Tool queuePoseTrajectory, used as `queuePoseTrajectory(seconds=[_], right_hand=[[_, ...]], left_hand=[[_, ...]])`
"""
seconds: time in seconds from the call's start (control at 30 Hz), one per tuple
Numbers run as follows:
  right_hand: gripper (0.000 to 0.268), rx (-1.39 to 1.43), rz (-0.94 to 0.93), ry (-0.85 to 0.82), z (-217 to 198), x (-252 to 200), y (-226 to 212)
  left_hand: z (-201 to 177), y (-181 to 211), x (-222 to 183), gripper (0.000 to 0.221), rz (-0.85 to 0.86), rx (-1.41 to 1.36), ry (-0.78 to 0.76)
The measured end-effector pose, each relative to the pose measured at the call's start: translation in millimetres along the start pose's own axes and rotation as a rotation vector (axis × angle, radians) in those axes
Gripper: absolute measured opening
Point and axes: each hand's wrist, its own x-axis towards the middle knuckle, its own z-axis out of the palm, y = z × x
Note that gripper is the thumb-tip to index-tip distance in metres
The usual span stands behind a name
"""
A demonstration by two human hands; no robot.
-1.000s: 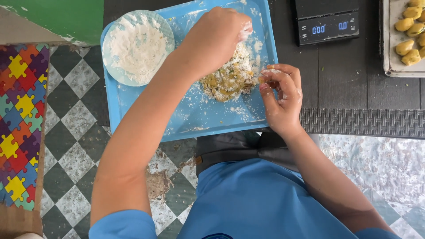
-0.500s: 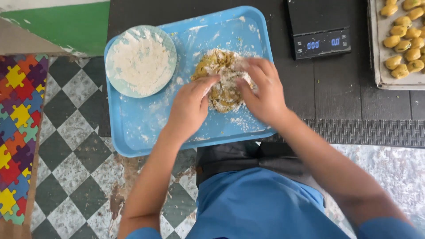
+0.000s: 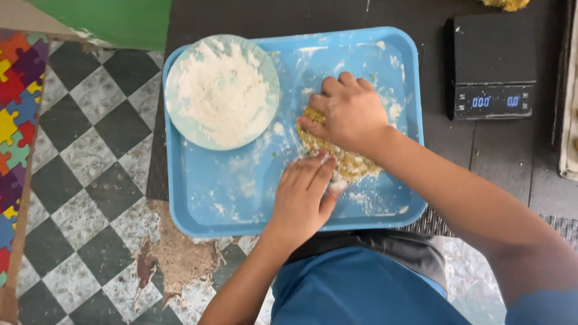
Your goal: Weighing dough portions on a scale, cutting dough with a bench scraper, and kneading a large mass of dough with flour on a tray.
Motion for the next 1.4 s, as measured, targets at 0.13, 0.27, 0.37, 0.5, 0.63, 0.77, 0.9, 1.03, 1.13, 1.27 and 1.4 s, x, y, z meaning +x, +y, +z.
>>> queuePoseTrajectory(seconds=[0.13, 0.27, 0.37, 0.5, 0.63, 0.77, 0.9, 1.03, 1.13, 1.27, 1.4], right_hand=[[0.044, 0.017, -0.035, -0.032, 7, 12, 7], [0.041, 0.067, -0.006, -0.036, 23, 23, 20], [0.042, 0.038, 0.011, -0.189, 30, 27, 26], [0.044, 0.226, 0.126, -0.244, 36, 29, 35], [0.036, 0.358, 0.300, -0.199, 17, 10, 24], [0.035, 0.396, 0.290, -0.080, -28, -28, -8], [0.029, 0.464, 0.319, -0.015, -31, -71, -25], [0.029, 0.361, 0.231, 0.013, -25, -103, -32], [0.031, 0.230, 0.100, -0.072, -4, -121, -19], [0.038, 0.069, 0.034, -0.145, -10, -99, -17], [0.028, -0.105, 0.050, -0.282, -13, -68, -16]], left_hand=[[5, 2, -3, 0.063, -0.013, -0.009, 0.018], [9, -1, -2, 0.058, -0.003, 0.063, 0.033], [20, -4, -7, 0.048, 0.006, 0.061, 0.052], [37, -12, -6, 0.040, 0.020, 0.107, 0.098], [18, -9, 2, 0.041, -0.007, 0.110, 0.127], [5, -7, 7, 0.047, -0.062, 0.028, 0.172], [-12, -8, 11, 0.037, -0.087, -0.320, 0.478], [-19, -6, 10, 0.035, -0.094, -0.294, 0.571], [-30, 15, 22, 0.038, -0.153, -0.328, 0.279], [-21, 7, 11, 0.054, -0.197, -0.389, 0.067], [-31, 12, 18, 0.064, -0.313, -0.397, -0.147]])
